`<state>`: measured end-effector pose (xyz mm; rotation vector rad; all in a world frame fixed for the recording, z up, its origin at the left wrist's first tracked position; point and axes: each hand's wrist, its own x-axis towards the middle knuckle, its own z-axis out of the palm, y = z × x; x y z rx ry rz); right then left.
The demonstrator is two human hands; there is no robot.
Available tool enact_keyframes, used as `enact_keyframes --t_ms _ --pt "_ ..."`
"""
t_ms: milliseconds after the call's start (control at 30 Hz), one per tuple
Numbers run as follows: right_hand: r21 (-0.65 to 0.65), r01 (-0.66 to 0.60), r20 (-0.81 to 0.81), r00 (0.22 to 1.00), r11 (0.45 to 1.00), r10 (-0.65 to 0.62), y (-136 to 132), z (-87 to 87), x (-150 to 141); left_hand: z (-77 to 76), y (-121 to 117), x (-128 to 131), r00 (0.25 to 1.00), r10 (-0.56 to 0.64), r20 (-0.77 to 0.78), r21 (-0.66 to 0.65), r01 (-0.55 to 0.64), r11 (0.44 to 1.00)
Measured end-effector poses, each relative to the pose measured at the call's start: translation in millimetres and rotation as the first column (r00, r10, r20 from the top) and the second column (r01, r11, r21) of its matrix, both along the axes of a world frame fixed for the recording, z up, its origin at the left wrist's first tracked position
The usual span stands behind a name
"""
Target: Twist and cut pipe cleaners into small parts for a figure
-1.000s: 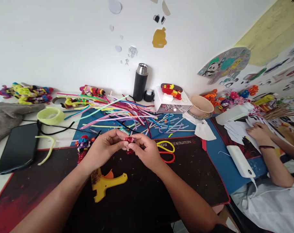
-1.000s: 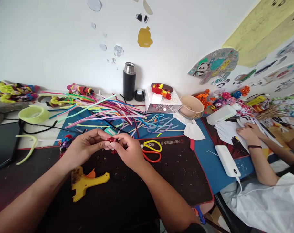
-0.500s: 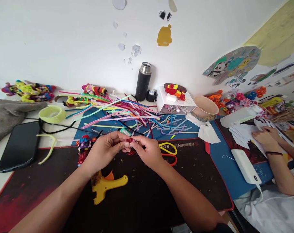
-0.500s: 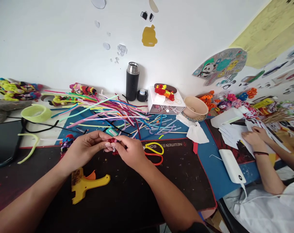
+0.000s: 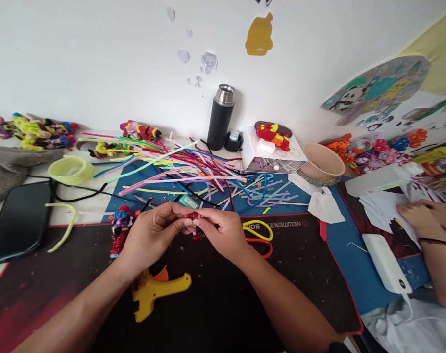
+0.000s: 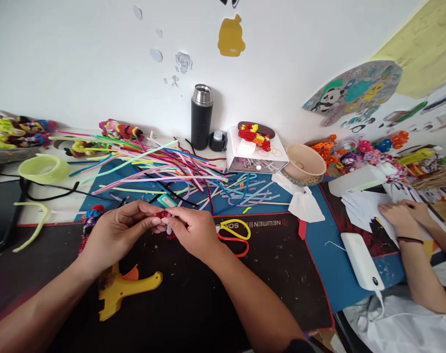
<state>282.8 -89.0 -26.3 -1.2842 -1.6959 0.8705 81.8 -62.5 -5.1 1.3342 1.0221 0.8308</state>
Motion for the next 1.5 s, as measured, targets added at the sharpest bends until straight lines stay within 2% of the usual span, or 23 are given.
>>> enact_keyframes --t_ms 167,433,500,567,667,767,967,1100,1167,1333,1500 --pt "0.011 -0.017 -0.040 0.999 1.000 0.018 -1.2 -2.5 1.0 -3.5 -0.8 0.0 1.000 0.012 0.000 -0.011 -0.012 1.000" --pt "0.055 -0.023 -0.052 0.998 0.998 0.026 3.1 -8.4 1.1 0.6 -2.2 6.4 0.998 0.061 0.022 -0.034 -0.060 0.998" --pt "0.007 -0.025 -0.077 0.997 1.000 0.025 4.8 -10.7 0.8 -3.2 -1.4 6.8 0.997 0.082 -0.003 0.026 -0.082 0.996" --pt "-0.069 -0.035 -0.127 0.992 0.997 0.026 5.6 -11.1 0.8 -7.2 -0.6 5.5 0.993 0.106 -0.055 0.138 -0.098 0.986" --pt "-0.188 -0.079 -0.244 0.969 0.979 0.031 4.0 -9.0 1.8 -10.0 -0.7 2.2 0.977 0.148 -0.154 0.333 -0.090 0.939" --pt "-0.268 -0.106 -0.338 0.941 0.958 0.010 -0.2 -8.3 3.6 -10.0 -2.4 0.5 0.968 0.142 -0.207 0.409 -0.046 0.911" --pt "-0.263 -0.049 -0.333 0.942 0.964 -0.043 -5.6 -12.9 3.8 -8.0 -3.2 2.8 0.969 0.069 -0.236 0.369 0.024 0.929" --pt "-0.236 -0.012 -0.312 0.948 0.972 -0.064 -5.1 -12.1 2.2 -3.6 -0.7 3.6 0.986 -0.037 -0.161 0.240 0.076 0.968" --pt "-0.219 -0.003 -0.278 0.959 0.976 -0.060 -5.2 -11.4 1.6 -3.2 0.1 3.1 0.986 -0.029 -0.163 0.201 0.062 0.978" --pt "-0.243 -0.040 -0.271 0.962 0.969 -0.029 -6.6 -8.8 1.8 -5.1 0.5 0.5 0.968 0.015 -0.250 0.273 0.056 0.960" --pt "-0.282 -0.082 -0.317 0.948 0.956 -0.012 -6.6 -2.2 3.1 -2.1 -0.1 0.5 0.965 0.034 -0.259 0.319 0.053 0.946"
